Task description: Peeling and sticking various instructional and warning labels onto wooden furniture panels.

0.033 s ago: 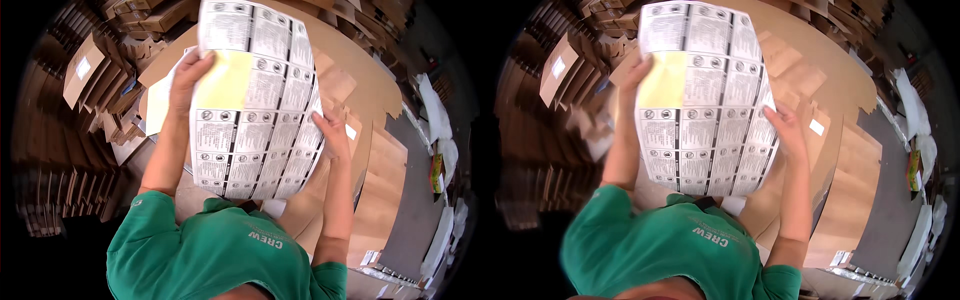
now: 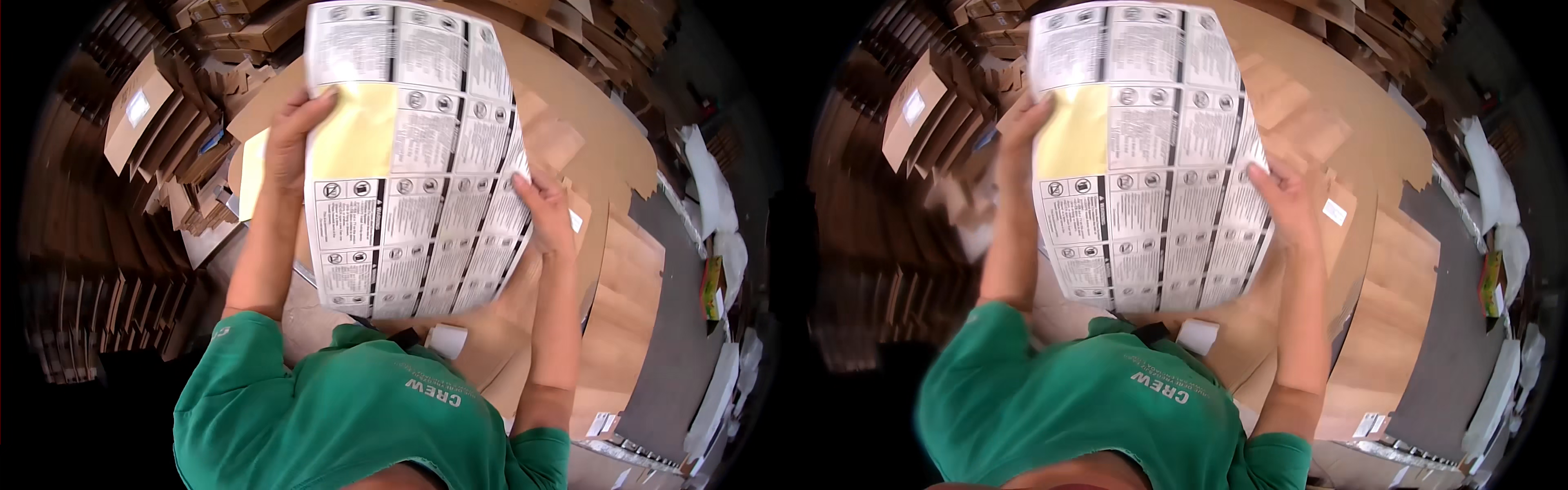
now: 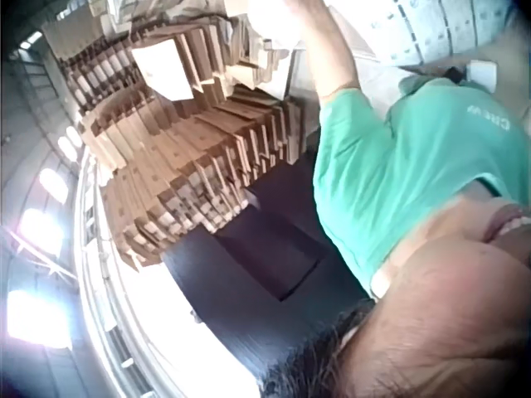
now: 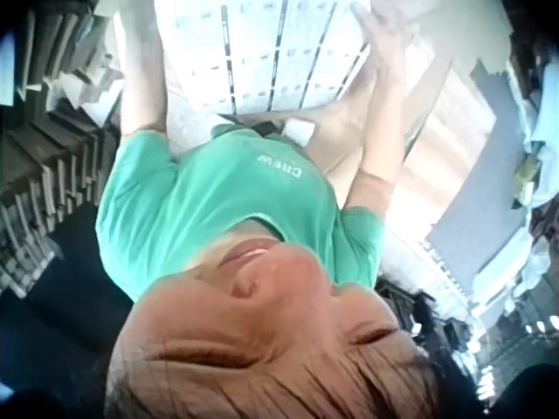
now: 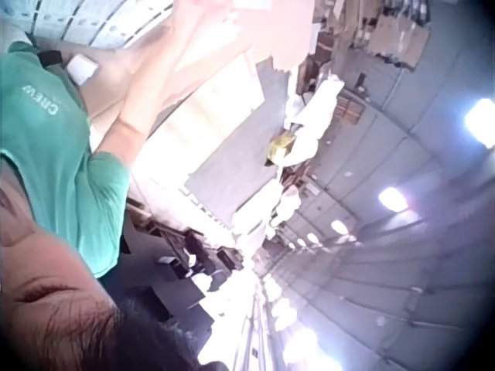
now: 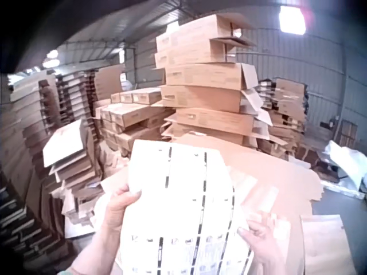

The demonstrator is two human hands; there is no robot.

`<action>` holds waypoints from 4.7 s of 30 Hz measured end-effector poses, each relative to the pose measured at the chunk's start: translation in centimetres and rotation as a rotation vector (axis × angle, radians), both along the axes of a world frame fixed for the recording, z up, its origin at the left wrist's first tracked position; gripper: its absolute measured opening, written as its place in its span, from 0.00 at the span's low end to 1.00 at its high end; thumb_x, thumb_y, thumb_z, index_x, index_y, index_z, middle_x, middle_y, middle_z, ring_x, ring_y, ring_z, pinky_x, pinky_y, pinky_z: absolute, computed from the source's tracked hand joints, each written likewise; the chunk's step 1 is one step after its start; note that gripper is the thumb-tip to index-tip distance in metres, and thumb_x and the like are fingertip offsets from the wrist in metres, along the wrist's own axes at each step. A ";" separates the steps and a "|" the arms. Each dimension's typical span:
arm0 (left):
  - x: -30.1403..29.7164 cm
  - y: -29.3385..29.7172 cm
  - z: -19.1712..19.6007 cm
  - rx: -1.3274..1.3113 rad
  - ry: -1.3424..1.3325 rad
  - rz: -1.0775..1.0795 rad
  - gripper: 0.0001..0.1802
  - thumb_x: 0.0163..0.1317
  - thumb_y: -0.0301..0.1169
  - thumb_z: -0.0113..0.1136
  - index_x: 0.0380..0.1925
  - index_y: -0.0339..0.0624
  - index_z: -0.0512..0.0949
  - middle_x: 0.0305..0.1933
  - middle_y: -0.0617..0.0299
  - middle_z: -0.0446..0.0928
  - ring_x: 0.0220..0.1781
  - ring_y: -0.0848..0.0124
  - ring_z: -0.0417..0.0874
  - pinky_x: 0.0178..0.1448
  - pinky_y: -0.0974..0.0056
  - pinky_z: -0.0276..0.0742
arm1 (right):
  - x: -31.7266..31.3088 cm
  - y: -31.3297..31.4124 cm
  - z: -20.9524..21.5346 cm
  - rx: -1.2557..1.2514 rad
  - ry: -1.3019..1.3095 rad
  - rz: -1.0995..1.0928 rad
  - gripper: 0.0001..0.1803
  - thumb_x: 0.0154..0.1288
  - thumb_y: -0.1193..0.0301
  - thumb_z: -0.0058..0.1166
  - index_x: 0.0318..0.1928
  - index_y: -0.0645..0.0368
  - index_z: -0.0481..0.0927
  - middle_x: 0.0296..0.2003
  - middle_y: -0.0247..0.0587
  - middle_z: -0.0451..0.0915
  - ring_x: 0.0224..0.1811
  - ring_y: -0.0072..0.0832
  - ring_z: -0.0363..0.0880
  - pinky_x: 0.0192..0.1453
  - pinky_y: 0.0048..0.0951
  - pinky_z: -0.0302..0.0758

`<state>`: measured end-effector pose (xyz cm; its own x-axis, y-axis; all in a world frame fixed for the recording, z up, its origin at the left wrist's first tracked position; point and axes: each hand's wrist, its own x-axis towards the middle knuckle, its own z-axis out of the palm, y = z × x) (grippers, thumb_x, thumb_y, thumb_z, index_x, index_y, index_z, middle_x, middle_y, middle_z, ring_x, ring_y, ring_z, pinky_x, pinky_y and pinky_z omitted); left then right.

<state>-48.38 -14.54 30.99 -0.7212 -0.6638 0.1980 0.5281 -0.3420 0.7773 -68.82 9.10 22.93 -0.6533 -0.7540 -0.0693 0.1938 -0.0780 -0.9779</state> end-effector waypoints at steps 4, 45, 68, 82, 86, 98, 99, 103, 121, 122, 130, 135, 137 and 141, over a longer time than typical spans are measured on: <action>6.3 -6.2 -1.4 -0.323 -0.049 0.039 0.18 0.54 0.21 0.59 0.47 0.31 0.74 0.46 0.53 0.79 0.49 0.65 0.80 0.57 0.61 0.74 | -1.2 -3.7 7.8 -0.187 0.341 0.099 0.18 0.58 0.77 0.58 0.50 0.66 0.77 0.42 0.41 0.80 0.43 0.22 0.77 0.47 0.22 0.73; -6.8 -5.9 -20.9 -0.459 -0.940 -0.069 0.22 0.41 0.24 0.72 0.39 0.31 0.78 0.37 0.55 0.81 0.40 0.65 0.80 0.46 0.66 0.73 | 6.6 2.7 -15.7 0.615 1.294 0.160 0.29 0.59 0.55 0.56 0.58 0.54 0.71 0.62 0.55 0.62 0.64 0.50 0.57 0.66 0.48 0.57; 8.4 6.0 -20.9 -0.109 -0.805 -0.503 0.38 0.52 0.19 0.64 0.64 0.48 0.63 0.48 0.61 0.78 0.48 0.75 0.78 0.55 0.70 0.72 | 8.2 2.5 -16.5 0.803 1.258 0.218 0.39 0.58 0.47 0.54 0.67 0.48 0.61 0.69 0.54 0.47 0.72 0.48 0.40 0.72 0.50 0.43; 5.3 8.1 -22.6 0.017 -0.622 -0.315 0.24 0.47 0.11 0.59 0.47 0.37 0.79 0.50 0.58 0.78 0.44 0.72 0.81 0.48 0.70 0.79 | 13.6 -0.4 -15.1 0.429 0.875 0.012 0.27 0.50 0.61 0.66 0.51 0.56 0.78 0.58 0.47 0.68 0.60 0.46 0.60 0.61 0.43 0.64; 5.1 8.3 -21.2 0.045 -0.590 -0.374 0.23 0.47 0.10 0.58 0.46 0.36 0.79 0.50 0.59 0.78 0.45 0.73 0.80 0.48 0.70 0.79 | 14.1 0.1 -13.1 0.443 0.941 -0.085 0.30 0.48 0.60 0.67 0.52 0.57 0.76 0.57 0.48 0.68 0.60 0.46 0.60 0.62 0.43 0.63; 3.4 7.4 -16.8 -0.367 -0.610 -0.296 0.27 0.50 0.16 0.63 0.53 0.36 0.74 0.54 0.60 0.76 0.53 0.75 0.76 0.55 0.69 0.77 | 12.4 -1.8 -10.4 0.280 0.974 0.015 0.28 0.46 0.67 0.66 0.52 0.51 0.76 0.57 0.38 0.70 0.61 0.40 0.60 0.62 0.39 0.63; 3.4 7.3 -16.5 -0.367 -0.617 -0.289 0.27 0.50 0.16 0.63 0.53 0.36 0.74 0.54 0.60 0.76 0.53 0.75 0.76 0.55 0.69 0.77 | 12.3 -2.1 -10.2 0.265 0.978 0.033 0.27 0.46 0.68 0.66 0.52 0.51 0.77 0.57 0.37 0.70 0.61 0.39 0.60 0.62 0.38 0.64; 3.4 6.5 -14.9 -0.444 -0.637 -0.324 0.26 0.52 0.17 0.62 0.54 0.37 0.73 0.55 0.59 0.75 0.55 0.74 0.74 0.57 0.69 0.75 | 11.6 -2.1 -8.9 0.246 0.958 0.045 0.21 0.49 0.68 0.65 0.47 0.52 0.80 0.54 0.34 0.73 0.59 0.38 0.62 0.61 0.36 0.66; 0.8 5.0 -9.9 -0.896 -0.537 -0.394 0.38 0.48 0.14 0.54 0.64 0.42 0.62 0.64 0.57 0.65 0.66 0.64 0.65 0.66 0.61 0.62 | 9.8 -4.6 -5.7 -0.051 1.160 -0.114 0.08 0.49 0.75 0.63 0.32 0.51 0.84 0.55 0.44 0.68 0.54 0.41 0.66 0.55 0.38 0.67; 0.8 4.9 -10.4 -0.843 -0.510 -0.404 0.38 0.48 0.13 0.53 0.64 0.41 0.62 0.65 0.57 0.64 0.67 0.65 0.64 0.66 0.62 0.62 | 9.8 -4.7 -5.8 -0.051 1.141 -0.117 0.07 0.48 0.75 0.63 0.31 0.52 0.83 0.56 0.44 0.68 0.54 0.42 0.66 0.55 0.38 0.67; 1.6 3.0 -11.5 -0.641 -0.603 -0.576 0.32 0.52 0.15 0.55 0.61 0.36 0.66 0.62 0.57 0.68 0.62 0.71 0.68 0.64 0.66 0.64 | 10.6 -4.9 -5.6 -0.030 1.202 -0.070 0.07 0.47 0.76 0.63 0.30 0.53 0.83 0.54 0.41 0.72 0.55 0.40 0.67 0.56 0.37 0.68; 1.6 2.6 -11.7 -0.197 -0.520 -0.741 0.32 0.68 0.48 0.42 0.58 0.28 0.67 0.61 0.50 0.68 0.62 0.68 0.69 0.65 0.62 0.64 | 11.0 -5.7 -5.3 -0.027 1.192 -0.032 0.08 0.48 0.77 0.64 0.32 0.54 0.83 0.52 0.36 0.75 0.56 0.38 0.67 0.57 0.35 0.68; 1.0 3.2 -11.3 0.129 -0.504 -0.705 0.48 0.65 0.64 0.25 0.58 0.24 0.64 0.61 0.48 0.68 0.63 0.63 0.68 0.67 0.58 0.62 | 10.8 -5.7 -5.8 -0.074 1.266 -0.029 0.09 0.47 0.78 0.63 0.32 0.55 0.83 0.49 0.34 0.77 0.55 0.37 0.68 0.56 0.34 0.69; 1.1 3.2 -10.6 0.205 -0.439 -0.747 0.45 0.64 0.64 0.31 0.61 0.31 0.62 0.58 0.45 0.70 0.57 0.63 0.73 0.62 0.62 0.69 | 11.1 -5.5 -6.3 -0.090 1.268 -0.014 0.09 0.48 0.79 0.62 0.33 0.56 0.83 0.47 0.33 0.78 0.54 0.37 0.69 0.56 0.34 0.69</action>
